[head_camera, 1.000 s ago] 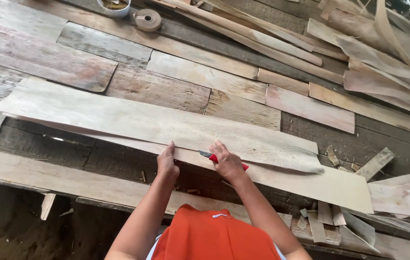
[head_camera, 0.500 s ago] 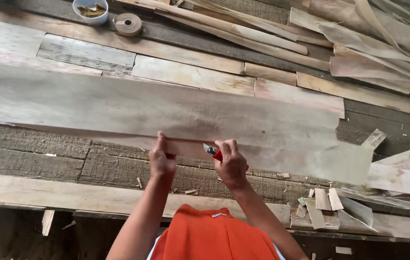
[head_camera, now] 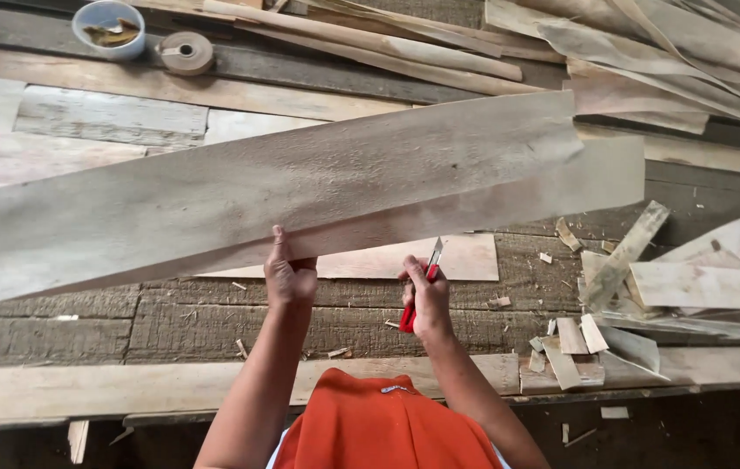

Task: The person uses a red utility knife to cut and trim wooden planks on a workbench. They repeatedly position planks, score or slice them, and move the cut pieces aside, handling several planks one at a time.

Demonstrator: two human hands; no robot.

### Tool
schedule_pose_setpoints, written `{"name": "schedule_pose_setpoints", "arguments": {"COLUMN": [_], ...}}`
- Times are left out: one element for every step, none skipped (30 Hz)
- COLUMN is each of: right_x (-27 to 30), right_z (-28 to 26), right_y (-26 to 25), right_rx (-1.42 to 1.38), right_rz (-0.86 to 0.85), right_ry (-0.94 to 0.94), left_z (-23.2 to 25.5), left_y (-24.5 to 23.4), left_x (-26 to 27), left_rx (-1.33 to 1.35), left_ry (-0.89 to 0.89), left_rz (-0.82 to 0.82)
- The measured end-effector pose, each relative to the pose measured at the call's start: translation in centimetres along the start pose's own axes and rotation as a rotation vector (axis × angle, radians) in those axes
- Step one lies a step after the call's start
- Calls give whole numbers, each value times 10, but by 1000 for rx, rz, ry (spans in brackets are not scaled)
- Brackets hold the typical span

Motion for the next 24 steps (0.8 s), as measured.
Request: {"name": "schedule_pose_setpoints", "arguments": {"right_x": [0, -1, -2, -4, -6, -8, -17, -25, -29, -27, -25, -23, -23, -23, -21, -25, -28, -30, -34, -38, -42, -44, -45, -47], "right_z": [-5, -7, -8, -10, -14, -18, -10, -3, 7, 1, -8, -17, -22, -29, -38, -39, -42, -44, -39, -33, -28, -28, -29, -29], "right_y": [1, 7, 14, 11, 11, 11, 4, -6, -20, -22, -26, -31, -36, -44, -55, -61, -70, -80, -94, -106, -121, -134, -150, -168], "right_rx": [-2, -118, -234, -236, -263, -290, -294, -291, -284, -284, -290, -295, -295, -325, -357, -360, -364, -368, -371, -380, -387, -387, -344, -300], "right_rz": [14, -24, -63, -51, -60, -69, -61, -25, 14, 26, 53, 79, 74, 90, 111, 110, 95, 80, 81, 58, 35, 35, 23, 11], "right_ry": [-2, 19, 40, 38, 8, -21, -23, -42, -54, -48, -79, -109, -109, -148, -189, -192, -204, -217, -224, -230, -235, -242, -241, -240], "left_z": [-4, -7, -10, -15, -20, -25, -30, -35, -42, -48, -57, -65, -70, -80, -92, -102, -116, -132, -145, -159, -175, -193, -213, -236], "left_y": [-3, -7, -11, -17, -22, -27, -26, -26, -31, -27, -21, -15, -17, -16, -14, -10, -7, -4, -2, 0, 2, -3, -11, -20], "left_x": [-6, -11, -16, -21, -25, -29, -28, -27, -22, -19, -16, -11, -8, -3, 2, 4, 8, 13, 18, 23, 29, 27, 26, 25], "left_rx": [-5, -3, -1, -6, -11, -16, -21, -25, -29, -35, -62, -88, -86, -101, -118, -119, -107, -95, -97, -102, -105, -105, -123, -141], "left_ry": [-13, -13, -11, -23, -44, -65, -72, -90, -111, -121, -160, -198, -193, -228, -267, -265, -294, -323, -325, -337, -349, -351, -346, -341], "left_rz": [-3, 3, 10, 9, 4, 0, -1, -5, -1, 6, -27, -60, -61, -87, -116, -120, -126, -133, -141, -157, -171, -178, -148, -119]}}
Point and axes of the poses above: each hand's wrist, its own x-axis away from the middle knuckle, its own y-axis out of the palm, z = x × y, the point moved 9 cm from there along -x, towards the middle knuckle, and after that the axes turned 8 degrees about -z, right-handed, at the moved point
